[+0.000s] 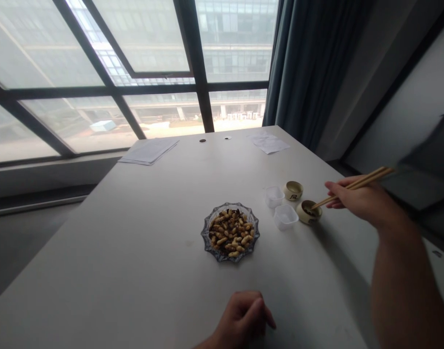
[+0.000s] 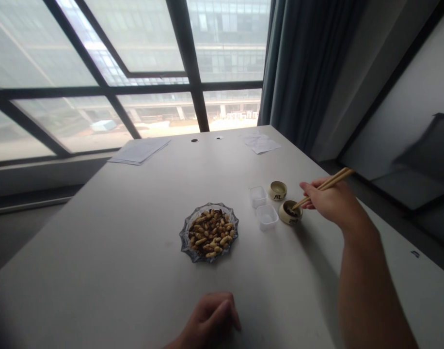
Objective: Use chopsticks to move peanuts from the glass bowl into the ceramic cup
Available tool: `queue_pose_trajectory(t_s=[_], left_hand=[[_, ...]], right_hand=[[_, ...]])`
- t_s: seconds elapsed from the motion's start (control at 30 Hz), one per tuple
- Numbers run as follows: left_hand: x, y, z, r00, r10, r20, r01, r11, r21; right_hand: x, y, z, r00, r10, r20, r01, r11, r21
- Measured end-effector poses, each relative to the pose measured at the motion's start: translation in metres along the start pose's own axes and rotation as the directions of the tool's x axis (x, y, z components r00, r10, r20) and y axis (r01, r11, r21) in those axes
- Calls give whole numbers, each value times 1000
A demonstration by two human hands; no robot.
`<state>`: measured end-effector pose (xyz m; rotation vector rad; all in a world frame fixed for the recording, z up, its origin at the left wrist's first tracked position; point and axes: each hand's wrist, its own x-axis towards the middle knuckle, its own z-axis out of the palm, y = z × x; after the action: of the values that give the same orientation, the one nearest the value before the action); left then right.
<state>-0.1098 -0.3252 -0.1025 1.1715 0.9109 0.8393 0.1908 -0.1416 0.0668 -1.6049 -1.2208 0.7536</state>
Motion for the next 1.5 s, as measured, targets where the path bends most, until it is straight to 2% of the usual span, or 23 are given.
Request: queue_pose_trajectory(t_s=[0.1, 0.3, 0.47, 0.53, 0.63, 0.77, 0.9, 0.97, 1.03, 1.13, 1.27, 1.4, 1.5], left_hand=[[0, 1, 0, 1000, -12, 6, 12, 1000, -6], [0, 4, 1, 1000, -6, -1, 6, 1000, 14], [-1, 3, 1, 1000, 9, 4, -9, 1000, 14], [-1, 3, 0, 1000, 10, -2, -10, 1000, 15], [0, 3, 0, 1000, 6, 3, -6, 1000, -2], [1, 2, -1, 1000, 25, 7, -25, 1000, 7], [1, 0, 0, 1000, 22, 6, -21, 1000, -10], [0, 0, 0, 1000, 6, 5, -6, 1000, -20], [-1, -1, 1, 1000, -9, 5, 9, 1000, -26], [0, -2, 1, 1000, -11, 7, 11, 999, -38], [1, -1, 2, 1000, -30, 9, 30, 999, -26], [2, 3, 3, 1000, -17, 10, 17, 1000, -2], [2, 4, 3, 1000, 14, 13, -14, 1000, 10]], right_hand=[[8, 7, 2, 997, 71, 16, -69, 992, -107], [16, 16, 1, 997, 82, 3, -80, 983, -168], [14, 16, 18, 992, 90, 88, -64, 964, -258], [15, 16, 26, 993, 56, 106, -28, 968, -251], [17, 17, 29, 999, -20, 26, 25, 978, -208], [16, 12, 21, 998, -53, -39, 45, 983, -179], [0, -8, 17, 992, -87, -94, 66, 977, -203], [-14, -21, 24, 991, -126, -53, 117, 983, -140], [-30, -31, 38, 983, -174, 67, 177, 983, -51], [-53, -38, 67, 925, -227, 303, 215, 974, 73], [-72, -35, 101, 777, -297, 554, 302, 950, 86], [-78, -26, 119, 677, -344, 651, 382, 920, 88], [-77, -20, 126, 645, -358, 675, 417, 905, 81]])
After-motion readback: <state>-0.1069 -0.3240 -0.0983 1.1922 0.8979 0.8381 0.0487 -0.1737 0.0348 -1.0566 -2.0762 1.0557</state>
